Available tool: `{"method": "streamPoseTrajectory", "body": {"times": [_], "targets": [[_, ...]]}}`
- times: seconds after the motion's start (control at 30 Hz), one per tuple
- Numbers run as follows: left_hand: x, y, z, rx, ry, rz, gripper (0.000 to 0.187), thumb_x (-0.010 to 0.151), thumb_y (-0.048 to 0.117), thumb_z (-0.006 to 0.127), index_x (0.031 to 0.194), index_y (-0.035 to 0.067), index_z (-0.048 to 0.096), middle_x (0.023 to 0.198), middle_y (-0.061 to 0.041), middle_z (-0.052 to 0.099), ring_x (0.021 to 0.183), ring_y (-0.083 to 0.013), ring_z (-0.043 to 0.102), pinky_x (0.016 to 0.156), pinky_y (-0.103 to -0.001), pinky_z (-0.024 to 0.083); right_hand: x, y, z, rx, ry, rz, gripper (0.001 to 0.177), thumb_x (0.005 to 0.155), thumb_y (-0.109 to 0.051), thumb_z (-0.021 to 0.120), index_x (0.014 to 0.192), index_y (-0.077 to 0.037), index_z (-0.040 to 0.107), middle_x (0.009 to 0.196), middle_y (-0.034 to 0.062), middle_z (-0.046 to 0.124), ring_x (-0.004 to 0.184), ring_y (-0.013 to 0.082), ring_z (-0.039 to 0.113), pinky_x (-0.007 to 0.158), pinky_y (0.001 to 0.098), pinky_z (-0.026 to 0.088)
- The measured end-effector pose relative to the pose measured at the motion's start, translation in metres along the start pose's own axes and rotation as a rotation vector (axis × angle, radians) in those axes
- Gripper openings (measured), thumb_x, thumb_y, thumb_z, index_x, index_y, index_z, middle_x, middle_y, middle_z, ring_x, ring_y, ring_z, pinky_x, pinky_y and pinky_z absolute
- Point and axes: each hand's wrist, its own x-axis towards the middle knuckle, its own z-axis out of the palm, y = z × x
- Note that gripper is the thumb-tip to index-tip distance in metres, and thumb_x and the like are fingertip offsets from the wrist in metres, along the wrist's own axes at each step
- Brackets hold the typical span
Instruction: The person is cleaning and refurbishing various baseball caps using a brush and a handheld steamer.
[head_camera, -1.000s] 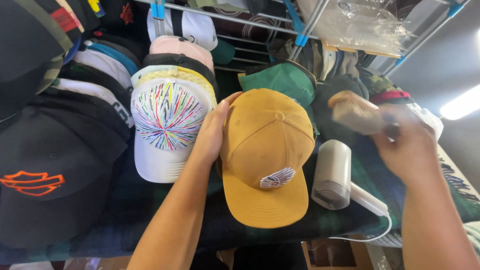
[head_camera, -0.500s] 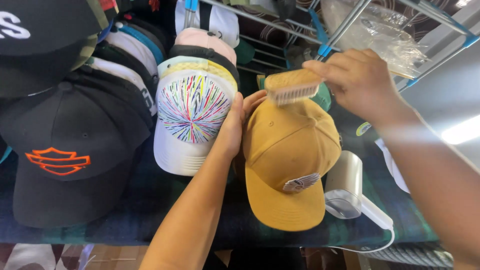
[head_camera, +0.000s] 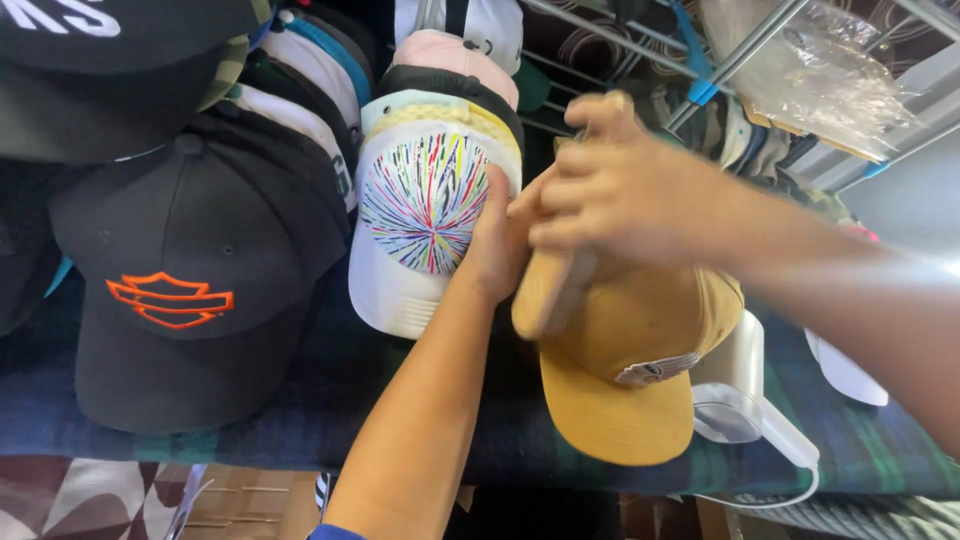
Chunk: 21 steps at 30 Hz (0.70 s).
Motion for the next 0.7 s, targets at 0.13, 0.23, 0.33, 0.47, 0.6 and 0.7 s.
{"method": "streamPoseTrajectory", "body": {"times": [0.13, 0.23, 0.33, 0.47, 0.6, 0.7], "targets": [[-0.003, 0.012, 0.025, 0.066, 0.191, -0.045, 0.098, 0.09, 0.077, 0.023, 0.162, 0.012, 0.031, 0.16, -0.018, 0.041, 0.149, -0.0331, 0.037, 0.123, -0.043, 0.029, -0.01, 0.045, 0.029, -0.336, -0.175, 0.081, 0.048, 0.075, -0.001, 0.074, 0.1, -0.042, 0.067, 0.074, -0.0131, 0.056, 0.079, 0.0204, 0.059, 0.101, 0.0637, 0.042], [-0.001, -0.004, -0.009, -0.184, -0.08, 0.034, 0.088, 0.103, 0.077, 0.032, 0.15, 0.005, 0.049, 0.141, -0.022, 0.059, 0.135, -0.0343, 0.054, 0.116, -0.045, 0.041, 0.031, 0.007, -0.001, 0.128, 0.002, -0.084, 0.021, 0.09, -0.014, 0.066, 0.087, -0.032, 0.075, 0.103, -0.0132, 0.076, 0.084, 0.0263, 0.059, 0.103, 0.0593, 0.031], [-0.002, -0.007, -0.014, -0.189, -0.05, -0.003, 0.089, 0.101, 0.079, 0.037, 0.153, 0.007, 0.047, 0.143, -0.02, 0.058, 0.135, -0.0355, 0.053, 0.115, -0.044, 0.04, 0.021, 0.007, 0.022, 0.238, -0.105, -0.075, 0.023, 0.088, -0.01, 0.061, 0.096, -0.025, 0.075, 0.12, -0.0092, 0.072, 0.099, 0.0289, 0.06, 0.108, 0.0596, 0.03], [-0.001, 0.007, 0.011, -0.593, 0.036, 0.001, 0.091, 0.094, 0.074, 0.05, 0.167, 0.03, 0.015, 0.171, -0.013, 0.011, 0.16, -0.0287, 0.001, 0.129, -0.038, 0.002, -0.043, 0.084, 0.071, -0.229, -0.307, 0.105, 0.038, 0.088, -0.016, 0.066, 0.111, -0.047, 0.067, 0.078, -0.0152, 0.062, 0.082, 0.0197, 0.063, 0.093, 0.0627, 0.043], [-0.007, 0.014, 0.03, 0.24, 0.24, -0.026, 0.099, 0.082, 0.084, 0.023, 0.163, 0.028, 0.022, 0.168, -0.024, 0.022, 0.149, -0.0434, 0.025, 0.12, -0.054, 0.019, -0.079, 0.091, 0.083, -0.436, -1.025, 0.35, 0.036, 0.089, -0.031, 0.064, 0.109, -0.061, 0.061, 0.1, -0.0264, 0.069, 0.109, 0.0097, 0.063, 0.101, 0.0465, 0.039], [-0.009, 0.01, 0.029, 0.302, 0.225, -0.003, 0.099, 0.082, 0.085, 0.021, 0.162, 0.026, 0.023, 0.17, -0.022, 0.019, 0.154, -0.0453, 0.02, 0.121, -0.056, 0.016, -0.094, 0.078, 0.074, -0.31, -1.369, 0.522, 0.039, 0.093, -0.025, 0.057, 0.112, -0.059, 0.062, 0.099, -0.0219, 0.071, 0.1, 0.0092, 0.065, 0.082, 0.0329, 0.043]]}}
